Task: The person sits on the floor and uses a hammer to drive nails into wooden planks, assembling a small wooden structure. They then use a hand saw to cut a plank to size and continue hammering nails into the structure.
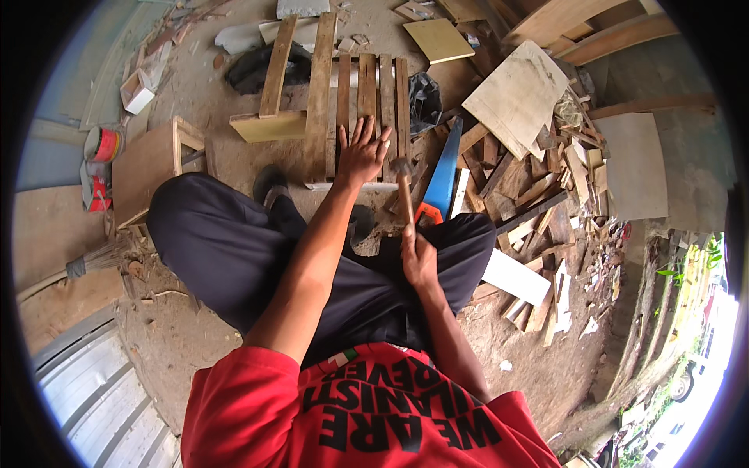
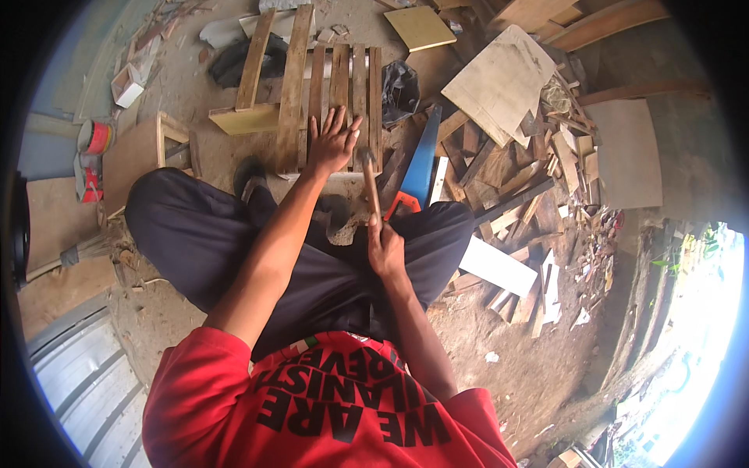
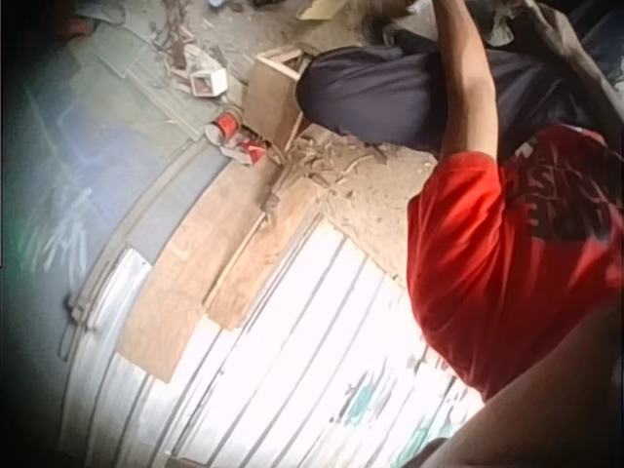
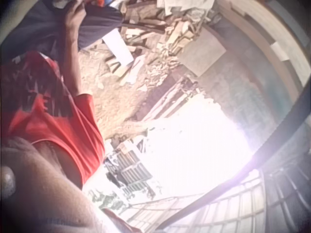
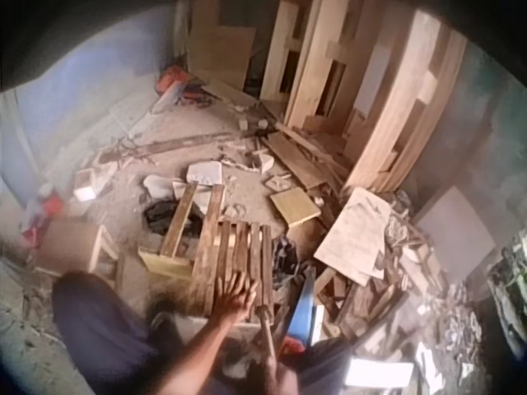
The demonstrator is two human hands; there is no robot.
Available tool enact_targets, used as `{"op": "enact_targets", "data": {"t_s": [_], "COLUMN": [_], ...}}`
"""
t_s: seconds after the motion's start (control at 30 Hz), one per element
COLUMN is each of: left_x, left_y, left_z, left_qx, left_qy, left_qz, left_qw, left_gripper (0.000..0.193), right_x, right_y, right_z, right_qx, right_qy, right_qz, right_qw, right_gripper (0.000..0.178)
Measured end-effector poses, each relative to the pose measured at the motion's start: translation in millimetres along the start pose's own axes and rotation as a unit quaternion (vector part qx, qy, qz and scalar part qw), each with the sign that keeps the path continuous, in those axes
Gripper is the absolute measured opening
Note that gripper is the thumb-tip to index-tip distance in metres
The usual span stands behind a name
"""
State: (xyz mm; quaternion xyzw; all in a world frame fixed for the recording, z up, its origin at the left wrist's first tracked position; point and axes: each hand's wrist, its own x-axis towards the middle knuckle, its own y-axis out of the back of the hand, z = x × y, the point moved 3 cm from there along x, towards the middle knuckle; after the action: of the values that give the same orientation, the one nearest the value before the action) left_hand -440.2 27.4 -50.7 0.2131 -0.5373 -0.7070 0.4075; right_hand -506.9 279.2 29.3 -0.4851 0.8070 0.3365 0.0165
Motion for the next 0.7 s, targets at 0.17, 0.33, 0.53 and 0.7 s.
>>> {"op": "enact_targets", "data": {"t_s": [0.17,0.33,0.53,0.7], "left_x": [-5,-5,-30,-76], "left_y": [-3,3,15,41], "left_z": [-1,-11,-3,-37], "left_qx": [-0.001,-0.059,-0.172,-0.111], "left_qy": [-0.014,-0.036,-0.036,0.073], "left_qz": [0.0,0.005,0.007,0.184], "left_qw": [1.0,0.998,0.984,0.974], "left_gripper": [0.051,0.048,0.041,0.044], "right_x": [-5,37,84,92], "right_y": [41,32,-9,-8], "right_z": [-61,-37,102,63], "right_qx": [0.204,0.22,-0.067,0.127], "right_qy": [0.05,0.085,0.043,-0.005], "right_qz": [0.052,0.025,0.172,0.149], "right_qw": [0.976,0.971,0.982,0.981], "right_gripper": [0.049,0.038,0.027,0.036]}}
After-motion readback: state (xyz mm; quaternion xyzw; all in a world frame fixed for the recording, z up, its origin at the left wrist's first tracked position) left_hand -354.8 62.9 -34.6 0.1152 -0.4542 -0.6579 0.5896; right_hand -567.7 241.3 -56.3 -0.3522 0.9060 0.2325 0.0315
